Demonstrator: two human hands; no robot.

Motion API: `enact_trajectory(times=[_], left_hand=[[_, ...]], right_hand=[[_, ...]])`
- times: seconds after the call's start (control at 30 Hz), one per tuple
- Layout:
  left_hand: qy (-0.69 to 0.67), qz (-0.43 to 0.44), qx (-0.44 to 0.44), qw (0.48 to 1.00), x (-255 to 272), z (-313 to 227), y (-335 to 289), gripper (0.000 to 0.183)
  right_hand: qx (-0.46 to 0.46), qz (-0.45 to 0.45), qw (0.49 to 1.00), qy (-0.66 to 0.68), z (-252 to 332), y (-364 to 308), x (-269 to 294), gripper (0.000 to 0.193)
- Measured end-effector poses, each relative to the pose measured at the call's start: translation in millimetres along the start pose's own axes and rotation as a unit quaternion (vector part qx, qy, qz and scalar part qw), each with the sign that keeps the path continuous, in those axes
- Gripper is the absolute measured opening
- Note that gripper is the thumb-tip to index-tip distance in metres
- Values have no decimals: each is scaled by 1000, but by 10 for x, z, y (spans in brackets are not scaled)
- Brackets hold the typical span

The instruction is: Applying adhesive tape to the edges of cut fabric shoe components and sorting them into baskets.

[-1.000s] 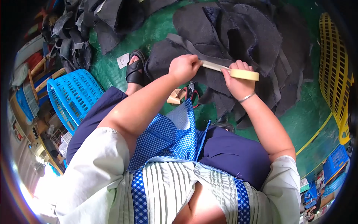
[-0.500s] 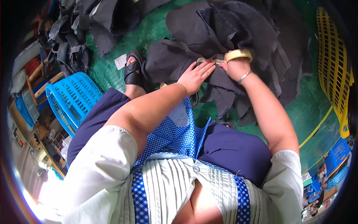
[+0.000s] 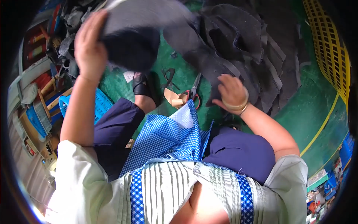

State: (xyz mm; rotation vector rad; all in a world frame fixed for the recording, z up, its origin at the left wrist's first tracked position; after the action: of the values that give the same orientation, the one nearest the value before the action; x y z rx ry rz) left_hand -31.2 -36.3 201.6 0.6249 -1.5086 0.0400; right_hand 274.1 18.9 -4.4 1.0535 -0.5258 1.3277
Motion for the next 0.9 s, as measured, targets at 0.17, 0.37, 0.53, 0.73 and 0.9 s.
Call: enact_trajectory(times=[0.17, 0.37, 0.53, 0.73, 0.9], left_hand=[[239, -100, 2, 966, 281, 581, 263, 65], [357, 99, 179, 912, -836, 1497, 71, 72], [-65, 123, -19, 990, -1523, -865, -364, 64], [-178, 372, -133, 901, -1991, -2694, -1378, 93], [-261, 374, -76, 887, -2219, -2565, -1363, 69]], right_hand=[[-19, 84, 990, -116, -198, -14, -453, 24], [-117, 19, 979, -165, -567, -123, -97, 16], [-151, -79, 974, -149, -787, -531, 386, 21], [-131, -33, 950, -280, -489, -782, 713, 10], [-238, -106, 957, -125, -364, -1235, 900, 47]])
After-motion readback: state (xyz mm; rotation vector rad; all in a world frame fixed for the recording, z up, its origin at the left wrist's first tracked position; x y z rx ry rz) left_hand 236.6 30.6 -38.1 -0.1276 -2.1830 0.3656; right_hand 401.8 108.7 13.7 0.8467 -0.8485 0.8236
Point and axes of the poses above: each hand's wrist, its own y-axis towards the middle knuckle, its own x-axis out of the back of the hand, z = x × y, the point moved 9 cm from there along y, towards the middle knuckle, and after that the axes turned 15 degrees about x, right-handed, at the moved point
